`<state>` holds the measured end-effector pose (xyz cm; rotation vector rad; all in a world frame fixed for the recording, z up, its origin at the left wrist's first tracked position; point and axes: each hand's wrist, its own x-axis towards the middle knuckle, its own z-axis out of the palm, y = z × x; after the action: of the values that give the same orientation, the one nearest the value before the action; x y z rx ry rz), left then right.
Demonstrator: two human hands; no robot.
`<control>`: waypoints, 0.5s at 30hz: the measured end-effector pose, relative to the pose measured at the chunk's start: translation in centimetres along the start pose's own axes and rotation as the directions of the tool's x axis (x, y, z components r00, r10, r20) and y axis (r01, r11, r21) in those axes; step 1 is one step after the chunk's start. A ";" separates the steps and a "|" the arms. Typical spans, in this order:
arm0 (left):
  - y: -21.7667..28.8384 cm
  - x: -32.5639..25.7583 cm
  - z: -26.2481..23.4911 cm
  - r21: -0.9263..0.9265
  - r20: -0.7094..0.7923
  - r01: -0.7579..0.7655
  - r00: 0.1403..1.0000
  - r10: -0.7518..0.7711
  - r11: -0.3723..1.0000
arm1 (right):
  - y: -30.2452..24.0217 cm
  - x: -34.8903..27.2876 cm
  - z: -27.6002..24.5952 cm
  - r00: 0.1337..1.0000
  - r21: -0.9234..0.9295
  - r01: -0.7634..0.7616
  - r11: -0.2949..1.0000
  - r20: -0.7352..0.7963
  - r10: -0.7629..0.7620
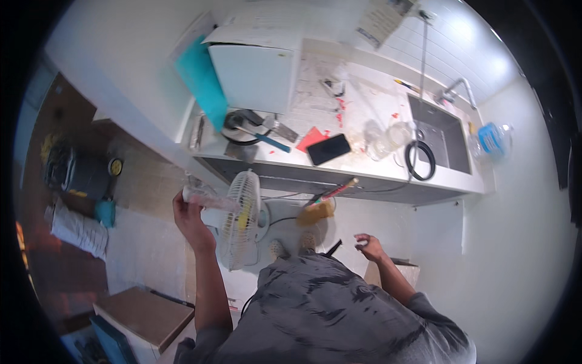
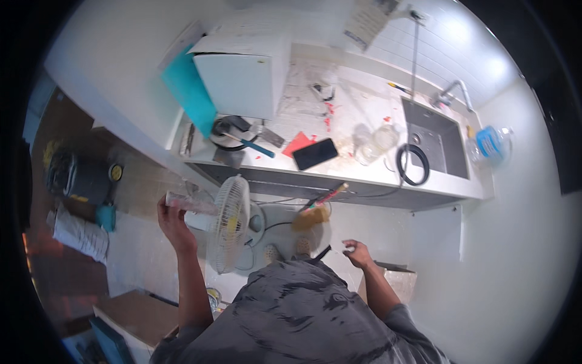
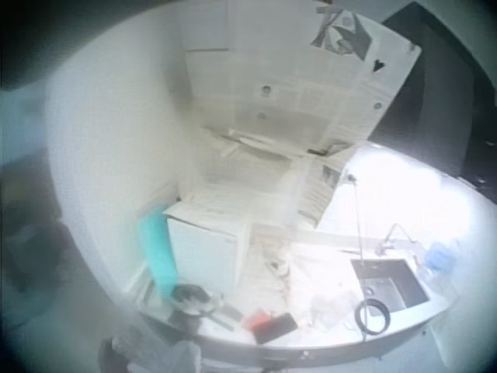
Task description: The person walks through a cluttered room, picks up a paint roller, and applies white paint to a wall. They dip the roller into a paint bucket and continue painting the wall surface.
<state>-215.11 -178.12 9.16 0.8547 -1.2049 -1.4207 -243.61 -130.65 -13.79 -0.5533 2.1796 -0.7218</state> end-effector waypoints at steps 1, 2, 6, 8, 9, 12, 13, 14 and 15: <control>0.6 -1.1 0.7 -0.158 -0.012 0.148 0.988 -0.152 0.976 | -0.7 0.6 0.0 0.999 -0.032 0.043 0.999 -0.010 -0.043; 1.1 -2.1 1.6 -0.308 0.001 0.285 0.954 -0.299 0.908 | -1.2 1.0 -0.1 0.999 -0.026 0.033 0.999 -0.009 -0.033; 1.5 -5.3 5.0 -0.514 0.229 0.589 0.795 -0.562 0.623 | -2.5 1.1 0.2 0.998 0.071 -0.061 0.996 0.034 0.059; 1.1 -6.8 6.0 -0.505 0.333 0.690 0.710 -0.621 0.518 | -1.9 0.7 0.3 0.993 0.109 -0.107 0.988 0.056 0.101; 1.0 -7.6 6.7 -0.482 0.357 0.726 0.674 -0.646 0.491 | -1.4 0.3 0.3 0.988 0.125 -0.146 0.981 0.069 0.138; -1.4 -9.2 6.9 -0.353 0.493 0.844 0.534 -0.687 0.403 | 2.2 -1.2 1.0 0.973 0.079 -0.195 0.978 0.143 0.182; -2.4 -9.9 7.0 -0.289 0.555 0.888 0.460 -0.693 0.358 | 6.2 -1.8 1.8 0.982 0.008 -0.125 0.992 0.142 0.122; -3.0 -10.4 7.4 -0.269 0.555 0.903 0.429 -0.713 0.334 | 11.2 -2.8 2.5 0.987 -0.076 -0.064 0.995 0.139 0.074; -3.4 -10.8 7.8 -0.254 0.551 0.914 0.406 -0.729 0.316 | 14.7 -3.8 2.6 0.989 -0.162 0.004 0.987 0.146 0.020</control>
<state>-221.07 -166.02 6.67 0.8821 -0.4151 -2.7404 -241.50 -118.24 -22.77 -0.6589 2.1116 -0.4859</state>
